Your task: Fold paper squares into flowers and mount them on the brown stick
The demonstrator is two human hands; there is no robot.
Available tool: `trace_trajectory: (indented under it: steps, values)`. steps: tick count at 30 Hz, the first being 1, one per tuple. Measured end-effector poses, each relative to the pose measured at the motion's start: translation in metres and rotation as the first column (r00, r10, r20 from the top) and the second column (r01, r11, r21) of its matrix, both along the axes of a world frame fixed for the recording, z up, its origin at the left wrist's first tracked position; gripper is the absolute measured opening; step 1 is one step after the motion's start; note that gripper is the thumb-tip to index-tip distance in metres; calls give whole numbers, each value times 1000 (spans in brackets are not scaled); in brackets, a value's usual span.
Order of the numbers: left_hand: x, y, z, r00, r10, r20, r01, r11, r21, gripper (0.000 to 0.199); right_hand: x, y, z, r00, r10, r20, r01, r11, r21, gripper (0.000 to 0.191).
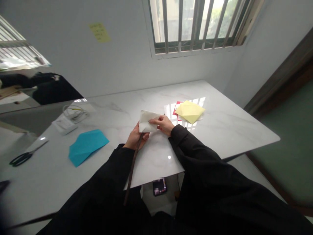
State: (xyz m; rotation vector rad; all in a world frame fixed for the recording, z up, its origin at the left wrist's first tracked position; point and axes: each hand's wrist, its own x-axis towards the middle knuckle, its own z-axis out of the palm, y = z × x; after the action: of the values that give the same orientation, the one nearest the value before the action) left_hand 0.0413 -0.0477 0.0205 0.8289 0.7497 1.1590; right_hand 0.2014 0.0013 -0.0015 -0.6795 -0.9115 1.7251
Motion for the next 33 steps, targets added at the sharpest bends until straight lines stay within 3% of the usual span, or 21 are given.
trace_trajectory:
  steps: [14, 27, 33]
  values:
    - [-6, 3, -1, 1000, -20, -20, 19, 1000, -23, 33, -1, -1, -3, 1000, 18, 9, -18, 1000, 4, 51]
    - [-16, 8, 3, 977, -153, -149, 146, 988, -54, 47, 14, 6, 5, 993, -112, -31, 113, 993, 25, 47]
    - [-21, 8, 5, 971, -159, -177, 150, 987, -61, 50, 16, 6, 4, 981, -169, 94, 168, 986, 19, 52]
